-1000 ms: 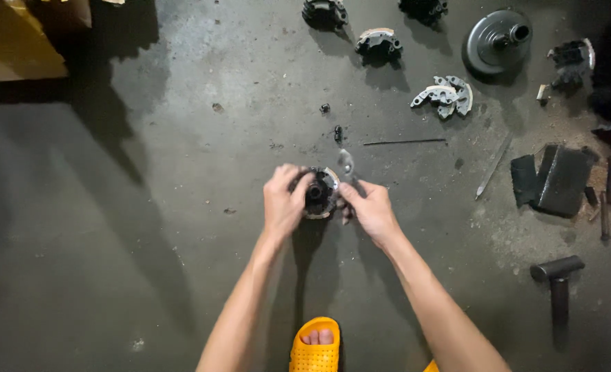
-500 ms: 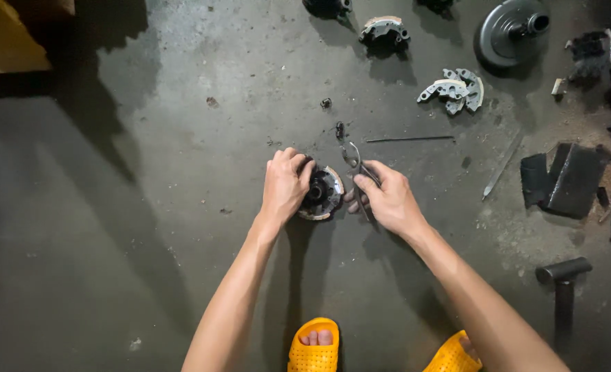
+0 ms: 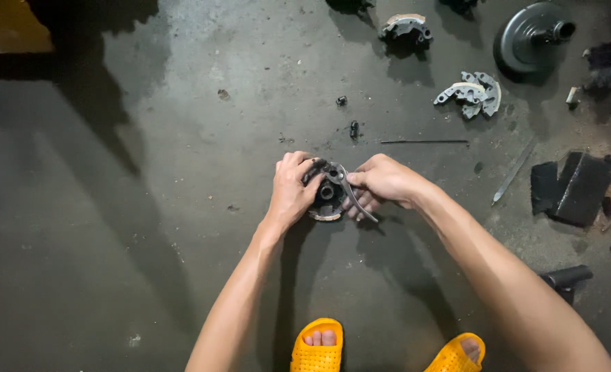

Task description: The person assembles mechanical components on the floor, using pliers to manipulate small parts and fit them into a central hub. They handle various metal pieces, including curved brackets and cylindrical parts, arranging them around the hub. The person briefly moves to a nearby workbench to retrieve a tool before returning to the floor to continue the assembly.

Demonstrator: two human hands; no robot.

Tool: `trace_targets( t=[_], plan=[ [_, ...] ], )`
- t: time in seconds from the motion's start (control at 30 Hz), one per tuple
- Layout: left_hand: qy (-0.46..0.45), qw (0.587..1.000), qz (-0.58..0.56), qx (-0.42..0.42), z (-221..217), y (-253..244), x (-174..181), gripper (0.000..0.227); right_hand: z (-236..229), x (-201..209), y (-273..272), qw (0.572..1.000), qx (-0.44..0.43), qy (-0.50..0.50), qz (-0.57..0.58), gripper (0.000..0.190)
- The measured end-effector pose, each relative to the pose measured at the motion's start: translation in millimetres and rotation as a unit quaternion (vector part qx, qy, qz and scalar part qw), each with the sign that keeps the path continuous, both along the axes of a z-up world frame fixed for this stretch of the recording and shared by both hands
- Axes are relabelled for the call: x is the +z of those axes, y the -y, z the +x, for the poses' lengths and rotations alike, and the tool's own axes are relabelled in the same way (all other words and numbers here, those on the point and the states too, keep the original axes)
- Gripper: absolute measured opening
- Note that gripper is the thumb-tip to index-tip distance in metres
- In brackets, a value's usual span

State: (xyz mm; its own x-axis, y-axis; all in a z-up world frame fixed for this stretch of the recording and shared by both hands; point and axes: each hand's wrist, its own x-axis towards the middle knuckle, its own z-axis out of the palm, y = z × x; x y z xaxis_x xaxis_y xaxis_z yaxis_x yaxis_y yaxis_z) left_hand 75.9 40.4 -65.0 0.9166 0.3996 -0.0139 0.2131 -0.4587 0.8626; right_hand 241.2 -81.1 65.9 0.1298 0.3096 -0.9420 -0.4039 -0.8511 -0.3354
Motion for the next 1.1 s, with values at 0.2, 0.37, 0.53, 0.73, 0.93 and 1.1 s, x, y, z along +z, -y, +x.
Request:
trace_targets(
  t=[0.2,0.37,0.53,0.73,0.93,1.1],
  plan=[
    [0.011,1.0,0.005,0.003,-1,1,-4,0.026,9,-8,-7,0.999,0.03,-0.007,-0.014,0.038],
    [0.012,1.0,0.004,0.005,0,0,2,0.024,13,-4,-17,0.998,0.066,-0.004,-0.024,0.034],
    [0.024,1.0,0.016,0.0,-1,-2,-2,0.026,13,15,-30,0.996,0.081,0.009,-0.042,0.032],
    [0.027,1.0,0.012,0.003,0,-3,3,0.027,14,22,-39,0.991,0.114,0.024,-0.066,0.033],
    [0.038,0.999,0.031,-0.001,0,-1,-5,0.027,17,0,-43,0.984,0.164,0.036,-0.055,0.035],
    [0.042,0.998,0.036,-0.001,1,-2,-4,0.025,14,-1,-43,0.978,0.178,0.065,-0.085,0.036]
  ],
)
